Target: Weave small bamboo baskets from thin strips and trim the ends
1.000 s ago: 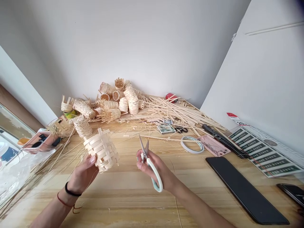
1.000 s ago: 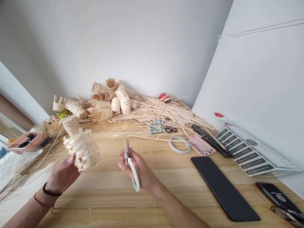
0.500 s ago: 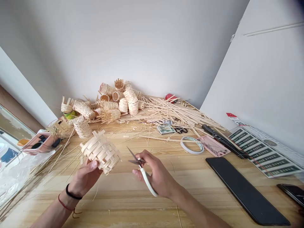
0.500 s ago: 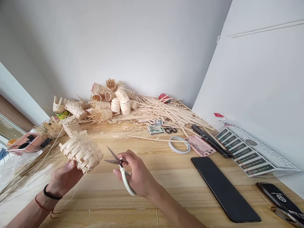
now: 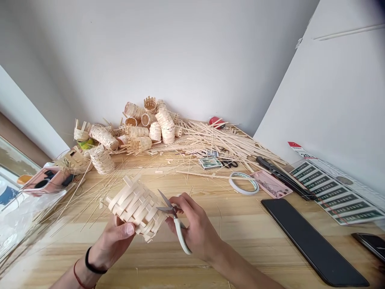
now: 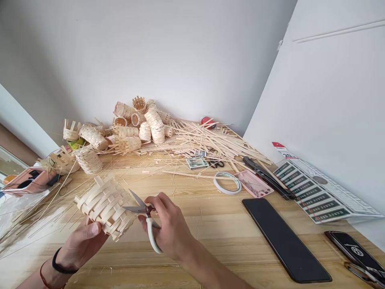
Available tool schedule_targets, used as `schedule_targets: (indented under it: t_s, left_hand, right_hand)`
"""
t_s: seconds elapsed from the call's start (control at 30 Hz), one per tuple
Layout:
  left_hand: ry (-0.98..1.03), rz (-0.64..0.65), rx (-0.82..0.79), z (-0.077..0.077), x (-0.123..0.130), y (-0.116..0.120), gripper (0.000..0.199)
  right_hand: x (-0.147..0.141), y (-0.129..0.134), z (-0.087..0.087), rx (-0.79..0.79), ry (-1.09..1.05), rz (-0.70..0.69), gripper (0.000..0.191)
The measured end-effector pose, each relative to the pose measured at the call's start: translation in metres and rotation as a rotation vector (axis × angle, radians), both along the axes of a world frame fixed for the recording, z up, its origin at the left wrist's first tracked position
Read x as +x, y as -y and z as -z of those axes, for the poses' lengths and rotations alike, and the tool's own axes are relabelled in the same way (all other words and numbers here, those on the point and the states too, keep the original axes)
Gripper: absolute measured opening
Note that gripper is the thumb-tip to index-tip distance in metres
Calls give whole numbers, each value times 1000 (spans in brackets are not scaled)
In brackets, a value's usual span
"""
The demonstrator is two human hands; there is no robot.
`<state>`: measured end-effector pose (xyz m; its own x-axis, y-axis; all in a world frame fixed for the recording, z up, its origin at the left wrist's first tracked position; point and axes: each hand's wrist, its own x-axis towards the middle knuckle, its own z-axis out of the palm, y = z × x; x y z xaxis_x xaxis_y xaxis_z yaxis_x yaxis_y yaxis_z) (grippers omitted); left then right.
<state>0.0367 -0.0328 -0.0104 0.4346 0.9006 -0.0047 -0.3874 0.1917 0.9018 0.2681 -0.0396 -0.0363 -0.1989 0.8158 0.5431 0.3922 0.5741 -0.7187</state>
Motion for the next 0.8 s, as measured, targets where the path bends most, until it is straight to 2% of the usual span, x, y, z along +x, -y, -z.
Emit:
schedule_targets:
  t_s: [0.33,0.67,0.8]
  left_hand:
    - [-6,-179,-50,8,-1,-4,62]
    - [43,-199,-144,3,7,-1,63]
    - [30,-153,-174,7,3,-2,53]
  right_hand:
    - [1,0,-5,31,58,12,24]
    - [1,-3,-3,266,150,139,34]
    - [1,-4,-2,288,162,158,31]
